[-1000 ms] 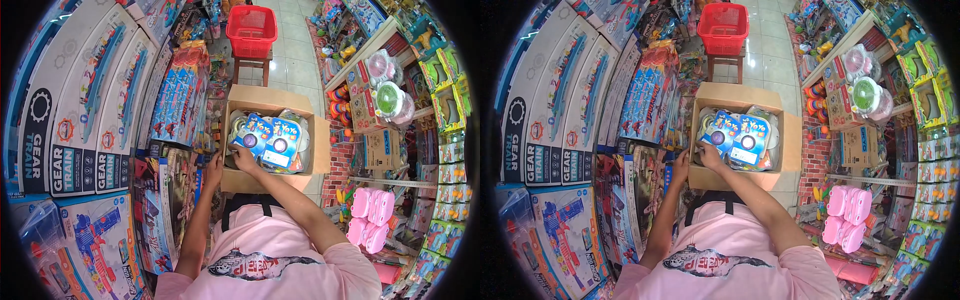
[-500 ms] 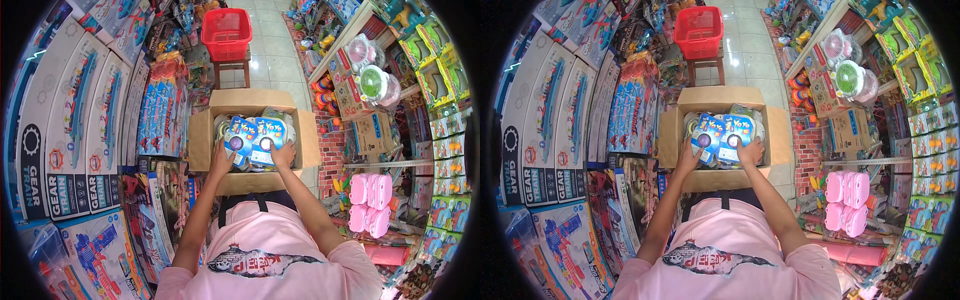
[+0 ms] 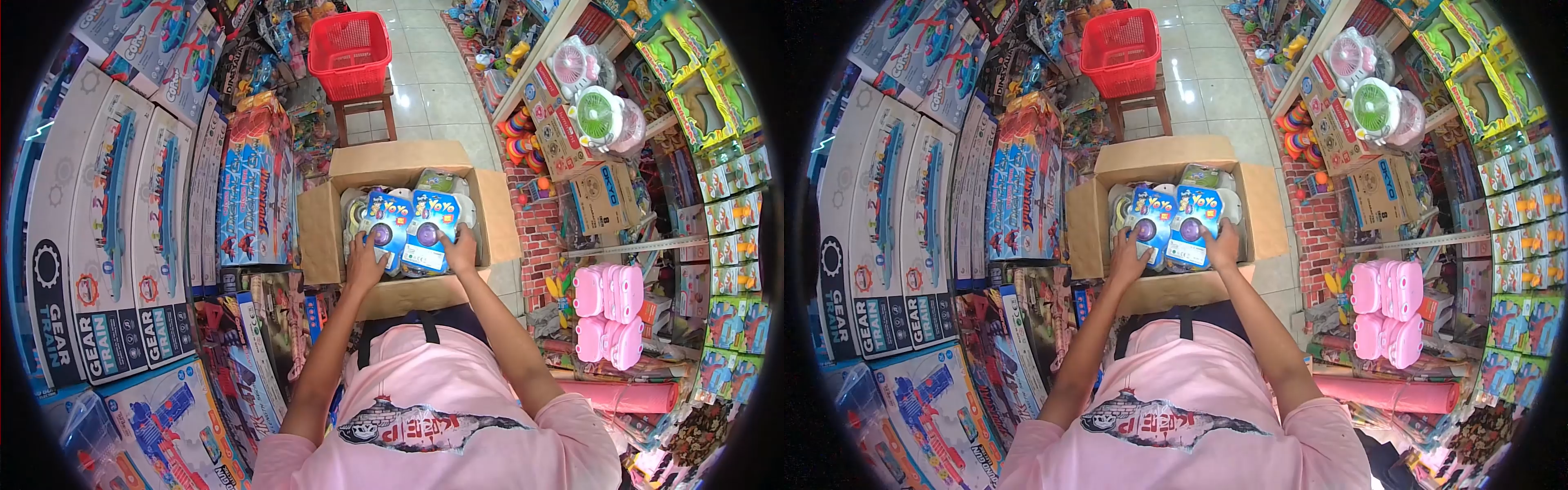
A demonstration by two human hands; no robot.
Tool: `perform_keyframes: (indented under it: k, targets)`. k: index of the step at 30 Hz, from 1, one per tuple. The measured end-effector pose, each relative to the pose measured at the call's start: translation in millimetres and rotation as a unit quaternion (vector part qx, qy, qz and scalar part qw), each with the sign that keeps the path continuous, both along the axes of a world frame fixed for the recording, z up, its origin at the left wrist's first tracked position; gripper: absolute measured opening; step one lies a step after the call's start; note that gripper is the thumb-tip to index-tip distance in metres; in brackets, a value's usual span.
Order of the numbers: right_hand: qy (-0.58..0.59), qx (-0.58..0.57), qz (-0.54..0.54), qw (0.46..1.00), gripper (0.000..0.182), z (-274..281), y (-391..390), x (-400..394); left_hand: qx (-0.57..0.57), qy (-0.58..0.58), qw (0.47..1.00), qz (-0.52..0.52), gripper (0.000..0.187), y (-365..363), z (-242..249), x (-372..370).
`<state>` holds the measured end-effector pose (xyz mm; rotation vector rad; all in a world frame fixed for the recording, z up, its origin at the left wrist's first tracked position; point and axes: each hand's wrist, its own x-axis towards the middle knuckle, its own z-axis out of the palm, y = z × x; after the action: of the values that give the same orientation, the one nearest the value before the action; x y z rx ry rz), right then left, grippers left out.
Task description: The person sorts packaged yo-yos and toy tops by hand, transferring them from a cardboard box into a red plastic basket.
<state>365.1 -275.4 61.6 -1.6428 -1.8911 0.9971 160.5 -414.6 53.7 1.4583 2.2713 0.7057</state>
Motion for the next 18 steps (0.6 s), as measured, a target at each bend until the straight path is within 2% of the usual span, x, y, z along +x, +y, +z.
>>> perform_keyframes:
  k: [2,4,5,6,8,9,11,12,13,14,15,16,17,18]
  targets:
    - [-0.027,0.004,-0.001,1.0,0.041,-4,3,8,0.006,-0.016,1.0,0.002,0.062,-3,-4,0]
    - [0.041,-0.013,-0.032,0.999,0.044,-6,7,18,0.034,-0.04,0.999,0.0,0.056,-5,-5,0]
    - [0.04,0.045,-0.021,0.998,0.045,-7,11,23,0.032,-0.041,0.999,0.002,0.056,-6,-6,0]
    - [0.038,0.001,-0.02,0.999,0.042,4,15,28,0.046,-0.06,0.997,0.006,0.052,-7,-8,-2]
    - [0.129,0.004,-0.012,0.992,0.04,20,20,33,0.056,-0.081,0.995,0.011,0.049,-9,-11,-3]
    - [0.126,0.002,-0.011,0.992,0.04,23,23,36,0.088,-0.106,0.99,0.013,0.045,-9,-10,-4]
    - [0.224,-0.038,0.007,0.974,0.039,28,26,38,0.125,-0.132,0.983,0.021,0.038,-9,-9,-3]
    - [0.223,-0.04,0.008,0.974,0.039,28,24,38,0.123,-0.132,0.983,0.022,0.038,-9,0,-1]
    - [0.234,-0.058,0.028,0.97,0.04,28,22,36,0.1,-0.297,0.949,0.039,0.04,-9,10,2]
    - [0.244,-0.077,0.048,0.966,0.04,28,19,32,0.075,-0.452,0.887,0.057,0.042,-8,21,6]
    - [0.252,-0.097,0.069,0.961,0.042,32,14,27,0.075,-0.452,0.887,0.059,0.042,-9,24,8]
    - [0.251,-0.099,0.071,0.96,0.042,42,7,21,0.066,-0.566,0.82,0.058,0.043,-11,26,11]
    - [0.157,-0.016,0.108,0.982,0.044,52,0,15,0.058,-0.671,0.738,0.055,0.045,-12,28,14]
    - [0.06,0.068,0.143,0.986,0.046,58,-5,9,0.06,-0.67,0.737,0.058,0.045,-11,33,19]
